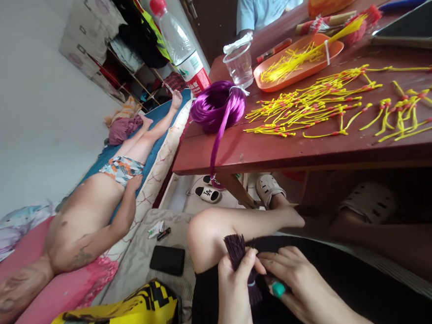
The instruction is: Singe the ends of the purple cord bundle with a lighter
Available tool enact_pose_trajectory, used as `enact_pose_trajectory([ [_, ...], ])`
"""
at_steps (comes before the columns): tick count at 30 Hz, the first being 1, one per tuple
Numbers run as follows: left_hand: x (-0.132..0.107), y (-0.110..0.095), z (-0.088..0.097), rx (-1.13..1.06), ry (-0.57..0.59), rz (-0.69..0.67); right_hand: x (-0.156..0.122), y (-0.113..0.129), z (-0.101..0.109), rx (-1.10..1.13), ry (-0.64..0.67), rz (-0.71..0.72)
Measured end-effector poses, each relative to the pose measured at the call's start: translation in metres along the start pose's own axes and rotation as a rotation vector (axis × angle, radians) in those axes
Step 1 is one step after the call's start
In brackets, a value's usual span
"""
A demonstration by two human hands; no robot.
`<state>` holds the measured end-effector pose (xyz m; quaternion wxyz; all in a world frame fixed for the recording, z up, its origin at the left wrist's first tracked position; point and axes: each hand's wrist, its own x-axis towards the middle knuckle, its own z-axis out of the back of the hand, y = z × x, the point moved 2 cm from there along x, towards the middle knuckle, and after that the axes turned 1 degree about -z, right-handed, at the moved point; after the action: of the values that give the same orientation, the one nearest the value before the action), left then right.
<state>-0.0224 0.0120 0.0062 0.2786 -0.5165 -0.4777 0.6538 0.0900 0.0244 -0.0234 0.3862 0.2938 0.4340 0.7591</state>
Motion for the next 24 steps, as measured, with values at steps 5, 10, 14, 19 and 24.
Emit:
enact_pose_trajectory([
  [5, -0.004, 0.0, 0.001, -0.092, 0.005, 0.022, 0.0, 0.0, -0.002, 0.185, 0.102, -0.009],
  [10, -0.003, 0.002, -0.001, -0.002, 0.005, 0.012, 0.002, -0.017, 0.016, 0.668, -0.158, -0.319],
  [14, 0.004, 0.01, -0.003, 0.12, 0.071, -0.033, 0.005, -0.02, 0.011, 0.868, -0.224, -0.432],
  [19, 0.01, 0.019, -0.003, 0.183, 0.115, -0.059, 0.007, -0.013, 0.004, 0.98, -0.239, -0.446],
  [24, 0.008, 0.017, -0.004, 0.175, 0.041, -0.061, 0.007, -0.011, 0.005, 1.021, -0.246, -0.457],
])
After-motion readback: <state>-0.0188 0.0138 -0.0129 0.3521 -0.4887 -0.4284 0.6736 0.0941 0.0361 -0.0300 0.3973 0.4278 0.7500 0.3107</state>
